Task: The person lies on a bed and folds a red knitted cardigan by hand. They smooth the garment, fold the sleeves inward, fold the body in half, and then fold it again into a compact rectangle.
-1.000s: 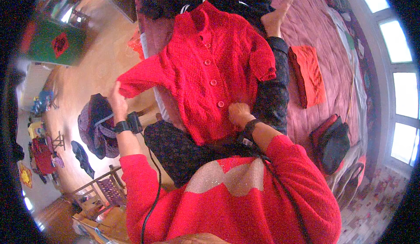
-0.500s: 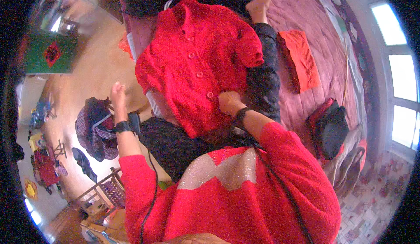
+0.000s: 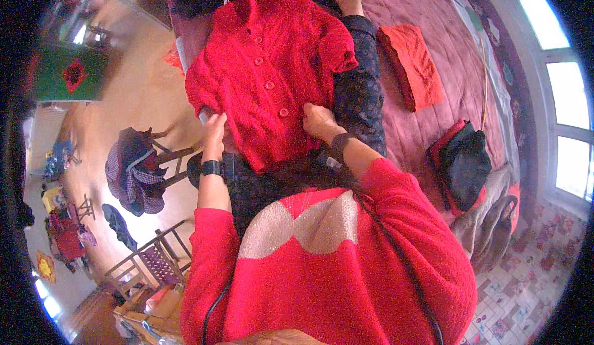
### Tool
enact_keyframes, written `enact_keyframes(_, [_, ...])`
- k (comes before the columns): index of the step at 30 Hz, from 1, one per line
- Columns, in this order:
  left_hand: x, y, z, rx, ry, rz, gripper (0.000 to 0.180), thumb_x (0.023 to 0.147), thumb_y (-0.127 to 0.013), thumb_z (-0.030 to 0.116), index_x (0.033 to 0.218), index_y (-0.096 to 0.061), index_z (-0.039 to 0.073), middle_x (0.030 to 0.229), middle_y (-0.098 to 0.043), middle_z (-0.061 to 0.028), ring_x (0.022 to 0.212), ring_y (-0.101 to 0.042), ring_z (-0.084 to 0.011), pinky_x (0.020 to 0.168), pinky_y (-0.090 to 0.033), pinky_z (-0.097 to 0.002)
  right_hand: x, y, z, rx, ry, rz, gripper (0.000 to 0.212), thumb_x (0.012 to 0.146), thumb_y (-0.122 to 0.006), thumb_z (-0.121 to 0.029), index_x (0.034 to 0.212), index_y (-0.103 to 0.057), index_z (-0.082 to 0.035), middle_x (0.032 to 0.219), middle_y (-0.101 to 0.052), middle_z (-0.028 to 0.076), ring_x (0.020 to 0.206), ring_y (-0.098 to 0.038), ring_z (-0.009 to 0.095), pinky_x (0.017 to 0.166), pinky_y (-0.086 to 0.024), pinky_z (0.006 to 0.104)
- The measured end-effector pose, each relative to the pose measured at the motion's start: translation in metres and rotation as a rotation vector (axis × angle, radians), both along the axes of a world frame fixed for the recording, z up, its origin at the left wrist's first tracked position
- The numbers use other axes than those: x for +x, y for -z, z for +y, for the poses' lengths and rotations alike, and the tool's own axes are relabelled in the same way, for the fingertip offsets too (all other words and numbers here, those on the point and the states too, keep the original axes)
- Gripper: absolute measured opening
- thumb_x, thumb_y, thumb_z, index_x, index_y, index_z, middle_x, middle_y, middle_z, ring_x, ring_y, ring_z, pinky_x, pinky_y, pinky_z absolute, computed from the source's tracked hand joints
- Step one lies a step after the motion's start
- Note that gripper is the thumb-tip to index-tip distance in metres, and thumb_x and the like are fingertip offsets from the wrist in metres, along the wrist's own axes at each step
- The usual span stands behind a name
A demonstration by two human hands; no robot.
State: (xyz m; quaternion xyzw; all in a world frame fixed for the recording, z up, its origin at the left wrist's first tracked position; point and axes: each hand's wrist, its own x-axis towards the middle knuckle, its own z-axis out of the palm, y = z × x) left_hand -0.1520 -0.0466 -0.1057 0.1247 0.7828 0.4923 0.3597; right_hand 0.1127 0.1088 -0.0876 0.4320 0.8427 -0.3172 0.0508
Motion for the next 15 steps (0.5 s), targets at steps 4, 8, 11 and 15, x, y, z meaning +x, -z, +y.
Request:
enact_keyframes(4, [0.003,0.000,0.004,-0.049,0.040,-0.039,0.021,0.085,-0.062,0.017,0.068,-0.054,0.007,0.067,-0.046,0.0040,0.065,-0.041,-0.0085,0.057,-0.034,-0.0326,-0.001,-0.006,-0.014,0.007,0.154,0.407,0.010,0.084,-0.057,-0.013,0.090,-0.055,-0.006,0.084,-0.064,0.022,0.082,-0.061,0.045,0.069,-0.049,0.0510])
enact_keyframes(8, [0.005,0.001,0.003,-0.010,-0.006,-0.079,0.022,0.086,-0.061,0.018,0.069,-0.055,0.005,0.068,-0.048,0.0037,0.066,-0.043,-0.0088,0.059,-0.036,-0.0319,-0.010,0.000,-0.021,-0.023,0.191,0.313,0.014,0.084,-0.063,-0.012,0.095,-0.059,-0.005,0.086,-0.066,0.019,0.083,-0.065,0.038,0.072,-0.051,0.0436])
enact_keyframes(11, [0.007,-0.002,0.000,0.059,-0.047,-0.089,0.020,0.088,-0.060,0.018,0.074,-0.059,0.004,0.071,-0.052,0.0019,0.069,-0.045,-0.0092,0.063,-0.038,-0.0306,-0.020,0.006,-0.020,-0.006,0.235,0.207,0.019,0.084,-0.065,-0.017,0.096,-0.060,-0.004,0.093,-0.067,0.019,0.091,-0.065,0.038,0.078,-0.050,0.0454])
enact_keyframes(15, [0.013,-0.006,-0.003,0.053,-0.189,-0.075,0.026,0.091,-0.059,0.024,0.095,-0.064,-0.001,0.086,-0.061,-0.0026,0.080,-0.052,-0.0140,0.074,-0.043,-0.0319,-0.039,0.007,-0.015,-0.058,0.230,0.129,0.032,0.083,-0.067,-0.026,0.108,-0.061,-0.006,0.103,-0.066,0.020,0.102,-0.062,0.039,0.085,-0.049,0.0493])
